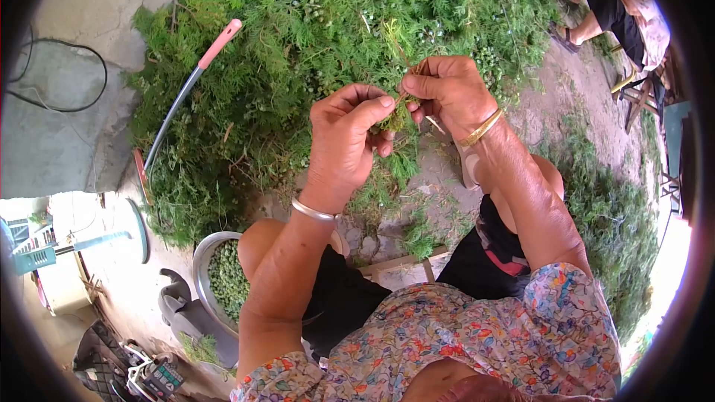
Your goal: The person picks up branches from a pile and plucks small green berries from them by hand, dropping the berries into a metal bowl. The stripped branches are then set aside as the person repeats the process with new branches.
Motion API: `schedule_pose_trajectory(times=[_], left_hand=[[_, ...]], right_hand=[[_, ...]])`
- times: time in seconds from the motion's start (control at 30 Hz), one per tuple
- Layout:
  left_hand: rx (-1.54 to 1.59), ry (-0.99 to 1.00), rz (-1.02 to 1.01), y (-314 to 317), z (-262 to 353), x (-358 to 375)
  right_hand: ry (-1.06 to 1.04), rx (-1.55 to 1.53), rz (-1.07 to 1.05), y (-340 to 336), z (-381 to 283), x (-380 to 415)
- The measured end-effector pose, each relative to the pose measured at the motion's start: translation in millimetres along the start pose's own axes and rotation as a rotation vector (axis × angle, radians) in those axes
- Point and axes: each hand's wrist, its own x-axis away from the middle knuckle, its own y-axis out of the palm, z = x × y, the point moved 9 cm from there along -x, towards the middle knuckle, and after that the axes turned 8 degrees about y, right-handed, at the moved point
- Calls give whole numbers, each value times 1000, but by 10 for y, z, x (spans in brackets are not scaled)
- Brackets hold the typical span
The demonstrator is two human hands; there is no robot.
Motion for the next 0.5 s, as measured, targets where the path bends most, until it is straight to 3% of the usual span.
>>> schedule_pose_trajectory(times=[0.03, 0.23, 0.5], left_hand=[[85, -87, -12, 6, -66, 9], [79, -187, -46, -35, -126, 4], [186, -222, -110, -32, -248, -2]], right_hand=[[0, -1, 0, -7, 4, -4], [-37, 51, 12, -40, -31, 6], [-97, 86, -42, -54, -134, 49]])
